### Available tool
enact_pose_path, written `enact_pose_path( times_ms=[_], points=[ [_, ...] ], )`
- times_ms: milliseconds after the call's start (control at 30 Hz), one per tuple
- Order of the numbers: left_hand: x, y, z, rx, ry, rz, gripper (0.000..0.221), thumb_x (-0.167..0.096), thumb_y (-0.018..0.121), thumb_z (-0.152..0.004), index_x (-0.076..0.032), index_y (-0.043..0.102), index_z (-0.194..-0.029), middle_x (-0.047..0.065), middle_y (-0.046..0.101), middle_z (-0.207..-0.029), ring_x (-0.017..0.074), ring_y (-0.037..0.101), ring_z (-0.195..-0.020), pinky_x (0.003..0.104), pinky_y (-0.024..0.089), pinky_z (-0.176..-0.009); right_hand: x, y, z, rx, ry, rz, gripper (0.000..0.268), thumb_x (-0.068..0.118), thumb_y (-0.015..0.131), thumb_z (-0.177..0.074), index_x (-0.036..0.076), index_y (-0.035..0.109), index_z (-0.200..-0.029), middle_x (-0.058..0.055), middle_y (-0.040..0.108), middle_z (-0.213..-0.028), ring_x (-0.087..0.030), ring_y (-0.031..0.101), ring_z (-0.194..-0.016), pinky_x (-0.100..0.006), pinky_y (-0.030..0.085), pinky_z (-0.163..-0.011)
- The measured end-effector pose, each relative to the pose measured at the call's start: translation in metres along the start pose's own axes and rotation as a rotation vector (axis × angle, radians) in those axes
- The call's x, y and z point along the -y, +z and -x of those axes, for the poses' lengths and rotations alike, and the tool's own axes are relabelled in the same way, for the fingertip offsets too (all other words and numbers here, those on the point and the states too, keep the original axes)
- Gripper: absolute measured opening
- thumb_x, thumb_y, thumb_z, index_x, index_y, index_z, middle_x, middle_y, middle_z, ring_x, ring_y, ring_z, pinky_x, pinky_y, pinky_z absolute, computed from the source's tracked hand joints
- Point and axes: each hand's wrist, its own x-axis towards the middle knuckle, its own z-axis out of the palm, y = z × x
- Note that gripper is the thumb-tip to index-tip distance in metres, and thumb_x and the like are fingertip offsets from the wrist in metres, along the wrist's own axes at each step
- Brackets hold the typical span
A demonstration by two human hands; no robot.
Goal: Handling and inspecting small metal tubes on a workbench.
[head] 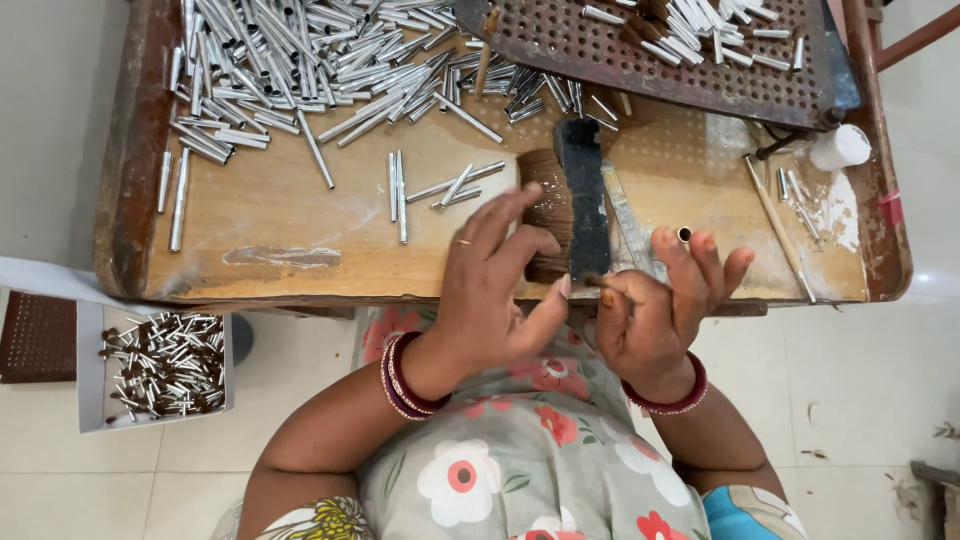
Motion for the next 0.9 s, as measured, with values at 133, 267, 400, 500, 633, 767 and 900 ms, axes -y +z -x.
enact_pose_path(
  times_ms=[133, 267, 400, 500, 633, 767, 900],
  points=[
    [-0.01, 0.013, 0.005, 0.162, -0.083, 0.38, 0.017, -0.021, 0.067, -0.095, -0.006, 0.064, -0.099, 0.014, 0.069, -0.101, 0.0357, 0.068, -0.097, 0.045, 0.054, -0.085, -0.003, -0.001, 0.009, -0.044, -0.096, 0.099, 0.029, 0.031, 0.061, -0.109, 0.01, 0.061, -0.089, -0.014, 0.051, -0.148, -0.033, 0.029, -0.15, -0.058, 0.008, -0.13],
    [-0.017, 0.03, 0.006, 0.192, -0.016, 0.419, 0.015, -0.015, 0.061, -0.107, -0.004, 0.059, -0.096, 0.014, 0.059, -0.082, 0.0369, 0.063, -0.076, 0.043, 0.047, -0.067, -0.001, -0.006, -0.004, -0.044, 0.082, -0.342, 0.021, 0.023, 0.071, -0.102, 0.004, 0.064, -0.099, -0.012, 0.064, -0.124, -0.028, 0.06, -0.121, -0.048, 0.041, -0.111],
    [-0.023, 0.039, 0.008, 0.144, 0.062, 0.528, 0.011, -0.011, 0.056, -0.107, -0.002, 0.059, -0.101, 0.015, 0.059, -0.085, 0.0357, 0.063, -0.075, 0.042, 0.048, -0.066, -0.009, 0.005, 0.029, -0.098, 0.427, -0.973, 0.026, 0.019, 0.079, -0.093, -0.001, 0.068, -0.105, -0.014, 0.07, -0.101, -0.017, 0.066, -0.079, -0.027, 0.053, -0.071],
    [-0.023, 0.049, 0.011, 0.14, 0.05, 0.53, 0.012, -0.011, 0.057, -0.108, -0.002, 0.061, -0.103, 0.014, 0.06, -0.083, 0.0336, 0.064, -0.073, 0.041, 0.049, -0.064, -0.007, 0.002, 0.037, -0.131, 0.441, -0.817, 0.021, 0.021, 0.077, -0.101, 0.002, 0.067, -0.105, -0.012, 0.07, -0.096, -0.016, 0.067, -0.082, -0.026, 0.055, -0.075],
    [-0.015, 0.055, -0.002, 0.042, -0.024, 0.427, 0.013, -0.011, 0.057, -0.108, -0.003, 0.06, -0.098, 0.014, 0.059, -0.081, 0.0327, 0.063, -0.071, 0.041, 0.049, -0.064, -0.037, 0.002, 0.03, -0.428, 0.596, -0.986, 0.024, 0.026, 0.074, -0.106, 0.004, 0.063, -0.108, -0.006, 0.067, -0.104, -0.01, 0.065, -0.081, -0.023, 0.058, -0.069],
    [-0.026, 0.068, -0.039, -0.042, 0.127, 0.1, 0.036, -0.018, 0.069, -0.096, -0.004, 0.05, -0.123, 0.015, 0.066, -0.091, 0.0341, 0.068, -0.079, 0.042, 0.05, -0.073, -0.072, -0.006, 0.021, -0.125, 0.729, -0.729, 0.023, 0.02, 0.068, -0.109, -0.002, 0.062, -0.11, -0.008, 0.071, -0.108, -0.009, 0.065, -0.09, -0.023, 0.055, -0.083],
    [-0.017, 0.132, -0.03, 0.051, 0.278, -0.076, 0.088, -0.019, 0.07, -0.086, -0.002, 0.023, -0.159, 0.013, 0.068, -0.095, 0.0308, 0.069, -0.084, 0.045, 0.05, -0.091, -0.086, -0.007, 0.033, -0.011, 0.778, -0.682, 0.017, 0.015, 0.067, -0.11, -0.002, 0.064, -0.109, -0.004, 0.07, -0.096, -0.006, 0.06, -0.086, -0.021, 0.051, -0.079]
  ],
)
